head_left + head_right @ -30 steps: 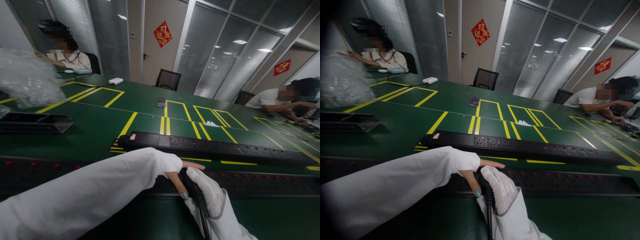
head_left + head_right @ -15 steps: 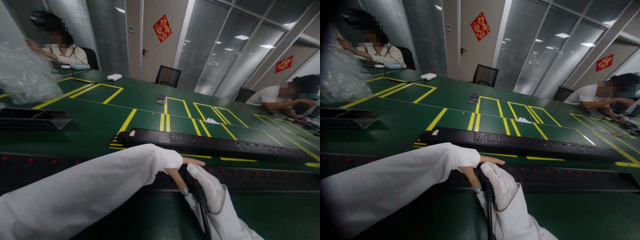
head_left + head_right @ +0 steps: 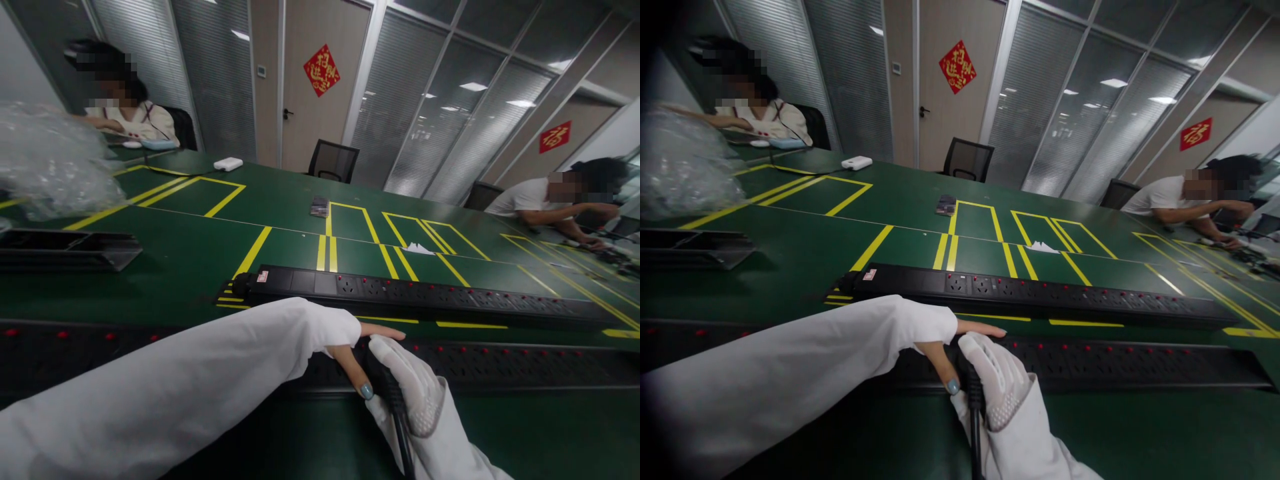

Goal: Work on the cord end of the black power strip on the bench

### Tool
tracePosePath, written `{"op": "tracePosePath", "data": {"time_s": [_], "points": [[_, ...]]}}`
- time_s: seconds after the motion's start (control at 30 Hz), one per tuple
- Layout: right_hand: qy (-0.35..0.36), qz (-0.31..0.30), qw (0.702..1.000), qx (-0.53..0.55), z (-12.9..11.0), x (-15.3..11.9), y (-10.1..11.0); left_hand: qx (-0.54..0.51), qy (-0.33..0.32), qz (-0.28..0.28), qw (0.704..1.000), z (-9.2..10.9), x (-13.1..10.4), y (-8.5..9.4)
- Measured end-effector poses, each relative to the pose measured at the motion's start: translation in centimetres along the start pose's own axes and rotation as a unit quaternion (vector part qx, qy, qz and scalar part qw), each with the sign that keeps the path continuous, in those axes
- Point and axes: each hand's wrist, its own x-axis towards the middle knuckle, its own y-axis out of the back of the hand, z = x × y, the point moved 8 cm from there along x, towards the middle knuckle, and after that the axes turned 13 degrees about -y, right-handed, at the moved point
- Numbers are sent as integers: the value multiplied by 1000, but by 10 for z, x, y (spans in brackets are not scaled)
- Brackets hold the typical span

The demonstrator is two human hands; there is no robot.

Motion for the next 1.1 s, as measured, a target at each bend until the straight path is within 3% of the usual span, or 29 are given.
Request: {"op": "tracePosePath", "data": {"time_s": [0.3,0.43,0.73,0.93,1.1], "points": [[2,22,999,32,6,-2,-18,-48,-38,13,998,-2,-2,-1],[10,-10,999,52,-6,4,-9,-60,-71,15,996,6,-1,0],[26,-74,994,76,-24,16,15,-63,-40,52,996,-3,1,1],[39,-89,992,83,-31,20,20,-82,-45,35,995,-8,2,-2],[41,-84,992,79,-30,19,19,-73,-23,27,997,6,-2,1]]}}
